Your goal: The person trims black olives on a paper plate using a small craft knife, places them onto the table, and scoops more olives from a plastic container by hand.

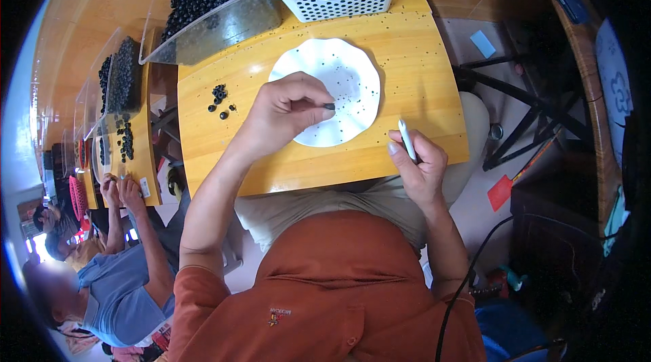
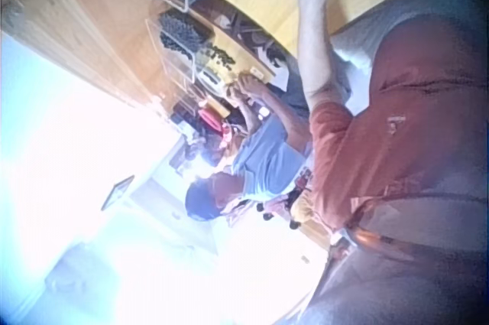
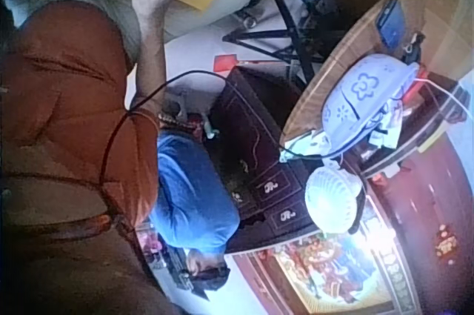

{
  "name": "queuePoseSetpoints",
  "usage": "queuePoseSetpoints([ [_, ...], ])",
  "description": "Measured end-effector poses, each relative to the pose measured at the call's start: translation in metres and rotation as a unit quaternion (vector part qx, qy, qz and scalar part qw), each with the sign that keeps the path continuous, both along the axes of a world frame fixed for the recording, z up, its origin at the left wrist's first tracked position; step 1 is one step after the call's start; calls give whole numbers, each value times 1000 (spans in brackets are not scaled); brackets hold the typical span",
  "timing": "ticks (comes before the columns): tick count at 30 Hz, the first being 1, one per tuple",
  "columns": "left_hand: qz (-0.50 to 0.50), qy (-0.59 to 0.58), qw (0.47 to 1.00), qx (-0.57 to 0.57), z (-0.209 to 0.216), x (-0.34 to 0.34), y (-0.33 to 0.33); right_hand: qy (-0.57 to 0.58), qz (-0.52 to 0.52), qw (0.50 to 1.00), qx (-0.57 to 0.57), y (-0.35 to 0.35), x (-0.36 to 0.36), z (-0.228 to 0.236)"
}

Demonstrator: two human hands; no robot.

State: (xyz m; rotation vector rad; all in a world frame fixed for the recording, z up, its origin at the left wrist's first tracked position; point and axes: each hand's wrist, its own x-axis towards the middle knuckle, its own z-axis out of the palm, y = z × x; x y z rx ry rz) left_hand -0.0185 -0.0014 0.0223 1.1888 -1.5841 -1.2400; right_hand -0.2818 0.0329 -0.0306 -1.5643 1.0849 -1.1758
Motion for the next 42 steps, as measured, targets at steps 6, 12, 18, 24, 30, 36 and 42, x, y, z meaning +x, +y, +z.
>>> queuePoseSetpoints([
  [6,103,172,973,113,-12,7,10,15,1,1000,21,0,2,6],
  [12,139,377,892,207,-19,4,27,18,-1,999,30,1,6,0],
  [18,135,433,866,210,-20,-5,36,-19,24,998,62,2,18,18],
  [24,166,457,843,229,-21,-17,43,-26,59,997,45,0,24,22],
  [30,162,471,839,216,-23,-20,45,-43,59,997,14,-3,29,16],
  [36,170,482,835,203,-19,-28,47,12,69,997,36,-3,27,20],
  [42,173,468,845,195,-25,-32,49,18,83,996,39,-3,29,16],
])
